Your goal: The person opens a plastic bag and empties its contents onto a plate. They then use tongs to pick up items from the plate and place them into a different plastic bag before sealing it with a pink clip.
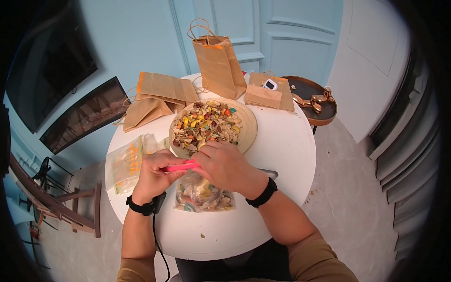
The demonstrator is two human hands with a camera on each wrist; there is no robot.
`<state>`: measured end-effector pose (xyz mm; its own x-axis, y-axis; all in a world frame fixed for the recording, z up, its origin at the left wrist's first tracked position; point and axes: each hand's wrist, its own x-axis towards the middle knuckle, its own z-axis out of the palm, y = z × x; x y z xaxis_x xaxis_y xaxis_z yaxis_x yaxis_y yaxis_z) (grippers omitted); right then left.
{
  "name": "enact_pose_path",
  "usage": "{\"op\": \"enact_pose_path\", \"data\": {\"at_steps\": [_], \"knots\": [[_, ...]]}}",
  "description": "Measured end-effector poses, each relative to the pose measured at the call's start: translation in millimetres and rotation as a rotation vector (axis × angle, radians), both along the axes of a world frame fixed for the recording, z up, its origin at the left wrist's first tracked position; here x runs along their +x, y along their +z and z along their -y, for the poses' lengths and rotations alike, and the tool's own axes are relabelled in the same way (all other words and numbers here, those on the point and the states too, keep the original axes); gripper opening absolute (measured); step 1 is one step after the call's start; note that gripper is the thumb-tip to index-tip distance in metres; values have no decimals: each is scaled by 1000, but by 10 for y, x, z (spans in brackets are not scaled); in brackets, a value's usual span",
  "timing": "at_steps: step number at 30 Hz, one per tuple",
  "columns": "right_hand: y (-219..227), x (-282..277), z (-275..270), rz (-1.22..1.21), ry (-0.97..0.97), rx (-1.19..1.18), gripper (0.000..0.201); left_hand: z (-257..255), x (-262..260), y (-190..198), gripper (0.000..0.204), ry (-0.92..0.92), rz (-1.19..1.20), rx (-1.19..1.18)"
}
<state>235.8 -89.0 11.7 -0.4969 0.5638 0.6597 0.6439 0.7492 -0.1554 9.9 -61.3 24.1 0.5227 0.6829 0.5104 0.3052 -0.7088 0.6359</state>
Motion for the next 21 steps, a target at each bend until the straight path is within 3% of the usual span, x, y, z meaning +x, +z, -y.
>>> {"op": "enact_pose_path", "data": {"at_steps": [9,21], "knots": [[-17,47,-72,-74,70,-32,20,-43,-14,-85,21,-6,113,-202],[-41,80,-97,-93,135,-133,20,15,19,-33,14,9,-14,-93]]}}
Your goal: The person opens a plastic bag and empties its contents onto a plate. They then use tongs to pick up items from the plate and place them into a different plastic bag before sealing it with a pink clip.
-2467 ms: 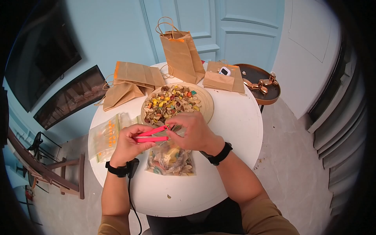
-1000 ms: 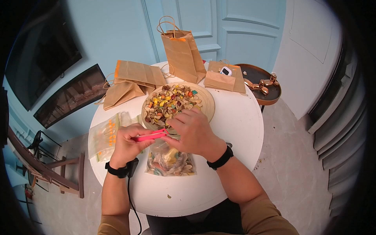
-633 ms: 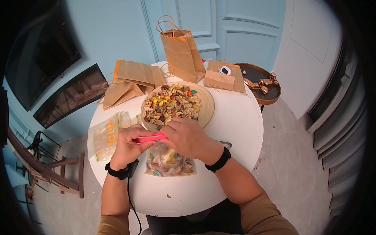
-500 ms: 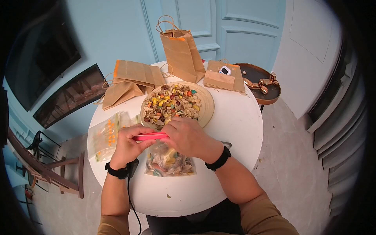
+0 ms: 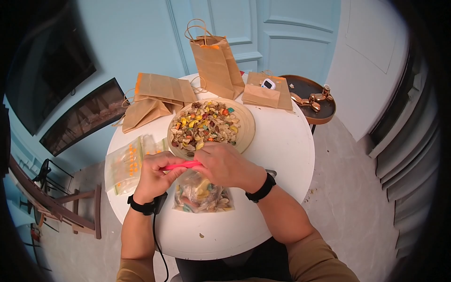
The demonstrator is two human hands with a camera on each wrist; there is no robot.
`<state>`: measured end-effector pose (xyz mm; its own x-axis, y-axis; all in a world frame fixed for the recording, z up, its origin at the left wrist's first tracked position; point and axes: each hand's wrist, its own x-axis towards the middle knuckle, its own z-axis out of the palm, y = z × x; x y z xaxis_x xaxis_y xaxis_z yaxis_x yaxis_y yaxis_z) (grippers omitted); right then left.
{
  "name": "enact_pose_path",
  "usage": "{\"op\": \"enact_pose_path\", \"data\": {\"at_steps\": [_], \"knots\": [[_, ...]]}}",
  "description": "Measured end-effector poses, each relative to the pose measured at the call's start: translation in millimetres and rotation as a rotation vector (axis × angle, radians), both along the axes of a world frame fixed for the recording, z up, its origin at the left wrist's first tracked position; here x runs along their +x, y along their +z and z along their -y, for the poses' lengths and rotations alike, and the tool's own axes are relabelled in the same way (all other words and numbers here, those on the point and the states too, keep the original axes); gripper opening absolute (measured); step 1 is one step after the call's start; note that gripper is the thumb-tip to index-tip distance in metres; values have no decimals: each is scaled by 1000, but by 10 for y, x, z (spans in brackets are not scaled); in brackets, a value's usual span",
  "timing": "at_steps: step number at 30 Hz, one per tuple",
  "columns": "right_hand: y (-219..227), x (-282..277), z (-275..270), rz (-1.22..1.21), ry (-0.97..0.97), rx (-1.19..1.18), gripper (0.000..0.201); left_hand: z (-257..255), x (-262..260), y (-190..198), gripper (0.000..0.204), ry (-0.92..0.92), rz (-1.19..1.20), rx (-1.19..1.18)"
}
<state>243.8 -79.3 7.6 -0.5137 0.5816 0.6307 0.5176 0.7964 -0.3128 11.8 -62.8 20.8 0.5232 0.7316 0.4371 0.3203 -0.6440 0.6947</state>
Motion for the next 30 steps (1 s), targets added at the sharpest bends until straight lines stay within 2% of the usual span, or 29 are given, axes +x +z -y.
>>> {"op": "enact_pose_path", "data": {"at_steps": [3,6,12,27,30], "knots": [[-32,5,-23,-4,3,-25,21,-60,-4,-100,19,-1,46,-19],[-55,22,-28,-19,-23,-55,21,-68,4,-108,19,-22,135,-168],[-21,30,-16,-38,-44,-79,22,-110,-82,-114,19,-61,112,-114],[-120,44,-93,-62,-58,-41,20,-85,8,-117,16,70,10,-31],[-93,35,-79,-93,-26,-37,20,-84,15,-135,18,49,66,-29]]}}
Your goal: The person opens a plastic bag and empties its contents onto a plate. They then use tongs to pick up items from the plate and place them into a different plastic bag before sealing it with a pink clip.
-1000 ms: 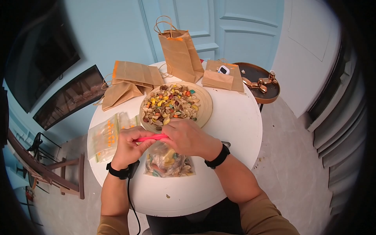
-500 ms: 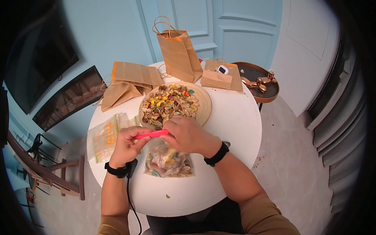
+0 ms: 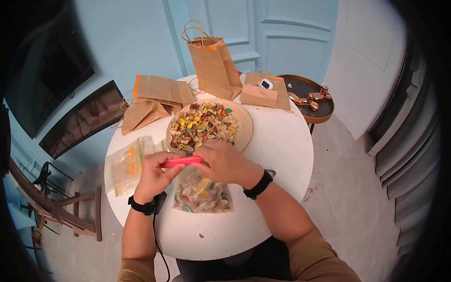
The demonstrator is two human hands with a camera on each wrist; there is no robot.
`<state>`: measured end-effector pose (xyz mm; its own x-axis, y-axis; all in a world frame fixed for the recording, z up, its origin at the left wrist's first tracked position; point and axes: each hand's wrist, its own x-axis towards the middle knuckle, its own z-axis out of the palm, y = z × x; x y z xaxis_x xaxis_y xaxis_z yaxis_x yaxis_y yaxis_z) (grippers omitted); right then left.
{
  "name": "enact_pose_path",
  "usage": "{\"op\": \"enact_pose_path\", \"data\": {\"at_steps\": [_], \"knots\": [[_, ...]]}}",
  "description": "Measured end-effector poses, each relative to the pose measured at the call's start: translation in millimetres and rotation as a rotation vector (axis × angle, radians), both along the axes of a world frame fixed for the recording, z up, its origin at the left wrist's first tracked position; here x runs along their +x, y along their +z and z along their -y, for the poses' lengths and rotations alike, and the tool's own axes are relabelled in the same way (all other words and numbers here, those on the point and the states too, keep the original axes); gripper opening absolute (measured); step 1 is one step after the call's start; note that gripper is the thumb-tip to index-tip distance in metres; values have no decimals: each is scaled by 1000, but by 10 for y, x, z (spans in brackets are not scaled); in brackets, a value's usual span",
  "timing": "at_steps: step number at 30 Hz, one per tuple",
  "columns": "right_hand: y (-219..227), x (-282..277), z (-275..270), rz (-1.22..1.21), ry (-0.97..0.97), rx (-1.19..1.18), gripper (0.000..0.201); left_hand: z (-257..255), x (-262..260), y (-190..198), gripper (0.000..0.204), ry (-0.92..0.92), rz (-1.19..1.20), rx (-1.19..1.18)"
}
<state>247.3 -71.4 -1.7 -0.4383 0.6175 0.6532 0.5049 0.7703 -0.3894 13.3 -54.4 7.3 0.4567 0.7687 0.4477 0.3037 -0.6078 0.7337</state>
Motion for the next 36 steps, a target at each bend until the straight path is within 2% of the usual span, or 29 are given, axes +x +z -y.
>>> {"op": "enact_pose_path", "data": {"at_steps": [5,11,15,17,20,23,26,28,31,36], "knots": [[-35,-52,-16,-25,20,42,18,20,-27,18,15,10,-10,-18],[-25,-15,-36,-4,79,-27,19,47,-12,25,15,11,4,-16],[14,9,-15,-12,11,-85,22,13,-28,34,18,-10,21,-81],[155,47,73,-4,-77,-209,24,-4,-71,65,21,-26,81,-148],[80,175,-14,-68,-88,-95,20,-85,-196,46,24,-35,195,-232],[126,206,5,-146,-109,-232,13,-205,-306,-11,30,-82,335,-285],[61,195,-60,-145,-81,-90,7,-237,-354,7,30,-112,402,-319],[66,182,-51,-150,-92,-89,5,-236,-359,15,29,-109,398,-325],[59,173,-45,-168,-108,-103,4,-243,-374,-8,26,-88,301,-307],[51,169,-50,-185,-128,-89,5,-277,-382,12,23,56,374,-327]]}}
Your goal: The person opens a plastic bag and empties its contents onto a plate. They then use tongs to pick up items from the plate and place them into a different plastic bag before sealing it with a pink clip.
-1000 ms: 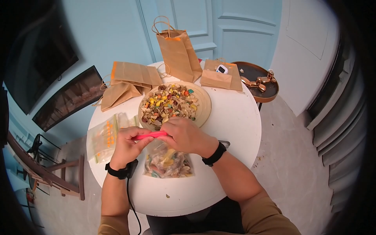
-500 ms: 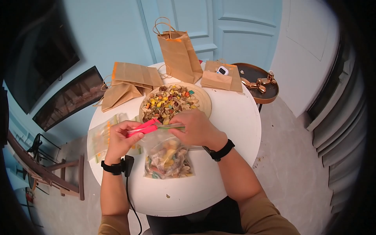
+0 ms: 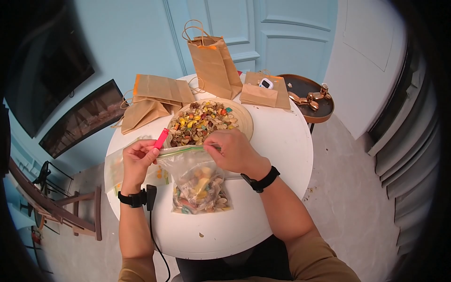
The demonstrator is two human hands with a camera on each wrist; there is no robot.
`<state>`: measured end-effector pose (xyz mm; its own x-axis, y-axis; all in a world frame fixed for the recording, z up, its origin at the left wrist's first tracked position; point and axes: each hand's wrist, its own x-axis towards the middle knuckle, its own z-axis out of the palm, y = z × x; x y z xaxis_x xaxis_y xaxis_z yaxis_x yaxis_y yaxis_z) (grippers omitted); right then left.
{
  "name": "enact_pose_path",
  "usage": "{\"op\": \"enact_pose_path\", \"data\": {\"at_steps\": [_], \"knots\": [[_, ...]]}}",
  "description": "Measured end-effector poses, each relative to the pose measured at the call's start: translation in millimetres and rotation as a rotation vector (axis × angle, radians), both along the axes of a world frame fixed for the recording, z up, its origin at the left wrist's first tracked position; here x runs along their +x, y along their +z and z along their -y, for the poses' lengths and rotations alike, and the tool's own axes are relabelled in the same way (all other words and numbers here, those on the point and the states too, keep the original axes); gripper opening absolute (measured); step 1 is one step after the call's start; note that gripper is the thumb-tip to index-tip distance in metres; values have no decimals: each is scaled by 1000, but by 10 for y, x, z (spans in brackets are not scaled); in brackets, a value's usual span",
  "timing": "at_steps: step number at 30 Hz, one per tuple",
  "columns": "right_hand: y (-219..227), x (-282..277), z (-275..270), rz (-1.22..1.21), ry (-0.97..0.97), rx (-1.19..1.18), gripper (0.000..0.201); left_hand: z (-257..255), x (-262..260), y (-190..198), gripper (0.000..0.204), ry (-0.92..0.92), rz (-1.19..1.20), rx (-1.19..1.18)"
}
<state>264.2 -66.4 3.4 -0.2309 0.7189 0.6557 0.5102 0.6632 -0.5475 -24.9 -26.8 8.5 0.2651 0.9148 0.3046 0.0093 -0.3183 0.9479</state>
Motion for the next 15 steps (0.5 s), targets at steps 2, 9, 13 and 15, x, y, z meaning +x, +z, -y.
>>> {"op": "enact_pose_path", "data": {"at_steps": [2,9,13,15], "knots": [[7,-8,11,-7,-14,-26,5,-13,-15,-5,23,0,10,-13],[16,-16,20,8,-29,-28,6,22,24,-17,27,-74,-95,38],[8,-24,21,4,-28,-28,6,45,103,-61,30,-101,-122,3],[9,-25,23,6,-16,-32,6,66,127,-62,30,-103,-134,22]]}}
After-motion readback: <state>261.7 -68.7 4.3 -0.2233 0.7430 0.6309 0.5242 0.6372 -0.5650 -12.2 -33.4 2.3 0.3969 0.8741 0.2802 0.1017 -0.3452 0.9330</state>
